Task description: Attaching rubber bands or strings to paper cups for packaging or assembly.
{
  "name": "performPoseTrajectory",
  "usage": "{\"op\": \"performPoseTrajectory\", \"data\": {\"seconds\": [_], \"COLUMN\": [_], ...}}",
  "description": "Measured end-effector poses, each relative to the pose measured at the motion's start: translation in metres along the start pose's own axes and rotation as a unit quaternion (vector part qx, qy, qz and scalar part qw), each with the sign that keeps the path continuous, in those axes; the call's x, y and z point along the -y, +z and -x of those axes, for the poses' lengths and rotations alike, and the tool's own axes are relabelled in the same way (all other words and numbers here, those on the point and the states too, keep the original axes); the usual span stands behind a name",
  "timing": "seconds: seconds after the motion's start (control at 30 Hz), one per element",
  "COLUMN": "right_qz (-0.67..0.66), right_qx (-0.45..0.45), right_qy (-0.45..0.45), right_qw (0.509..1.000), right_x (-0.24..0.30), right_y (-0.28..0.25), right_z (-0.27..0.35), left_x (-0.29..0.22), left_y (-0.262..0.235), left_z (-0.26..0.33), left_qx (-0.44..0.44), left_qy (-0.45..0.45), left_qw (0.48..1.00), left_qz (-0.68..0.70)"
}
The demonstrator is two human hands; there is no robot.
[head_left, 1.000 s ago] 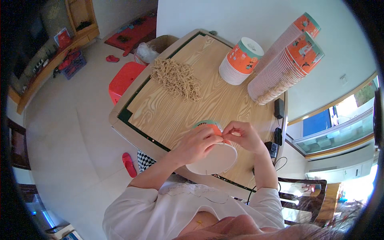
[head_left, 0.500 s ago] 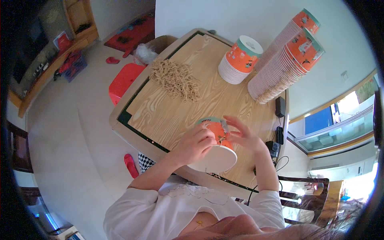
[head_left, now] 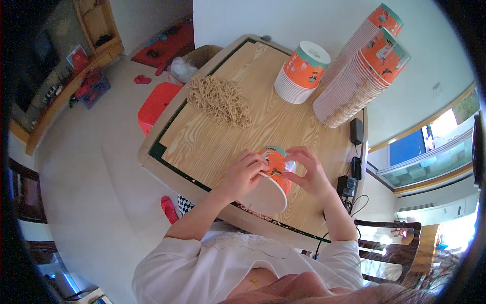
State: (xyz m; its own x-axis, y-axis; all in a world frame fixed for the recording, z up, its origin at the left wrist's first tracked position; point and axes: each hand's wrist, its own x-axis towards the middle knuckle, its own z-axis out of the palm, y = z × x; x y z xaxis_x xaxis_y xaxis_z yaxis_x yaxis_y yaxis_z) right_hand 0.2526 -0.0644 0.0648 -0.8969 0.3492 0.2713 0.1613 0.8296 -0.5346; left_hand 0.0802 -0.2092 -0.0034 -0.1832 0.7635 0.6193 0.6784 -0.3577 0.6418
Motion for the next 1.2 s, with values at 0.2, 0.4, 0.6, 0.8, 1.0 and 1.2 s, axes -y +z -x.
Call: {"op": "performPoseTrajectory", "data": {"seconds": [0.2,0.4,0.6,0.8,1.0,1.2], "right_qz": [-0.109,-0.142,-0.103,-0.107,-0.115,-0.1], "right_qx": [0.063,0.047,0.01,-0.004,-0.001,0.017], "right_qy": [-0.027,0.039,-0.018,-0.025,-0.036,-0.016], "right_qw": [0.992,0.988,0.995,0.994,0.993,0.995], "right_x": [0.004,0.028,0.044,0.05,0.054,0.055], "right_y": [0.009,0.03,0.048,0.05,0.049,0.044], "right_z": [0.005,0.012,0.018,0.012,0.01,0.007], "left_x": [-0.01,-0.005,-0.008,-0.037,-0.039,-0.031], "left_y": [-0.005,-0.015,-0.034,-0.038,-0.036,-0.041], "left_z": [0.002,0.014,0.039,0.028,0.022,0.024], "left_qx": [0.051,0.106,0.073,0.026,0.047,0.054], "left_qy": [-0.052,-0.098,-0.125,-0.11,-0.12,-0.156], "left_qw": [0.997,0.987,0.987,0.993,0.989,0.985], "left_qz": [0.014,0.063,0.075,-0.026,-0.069,-0.055]}}
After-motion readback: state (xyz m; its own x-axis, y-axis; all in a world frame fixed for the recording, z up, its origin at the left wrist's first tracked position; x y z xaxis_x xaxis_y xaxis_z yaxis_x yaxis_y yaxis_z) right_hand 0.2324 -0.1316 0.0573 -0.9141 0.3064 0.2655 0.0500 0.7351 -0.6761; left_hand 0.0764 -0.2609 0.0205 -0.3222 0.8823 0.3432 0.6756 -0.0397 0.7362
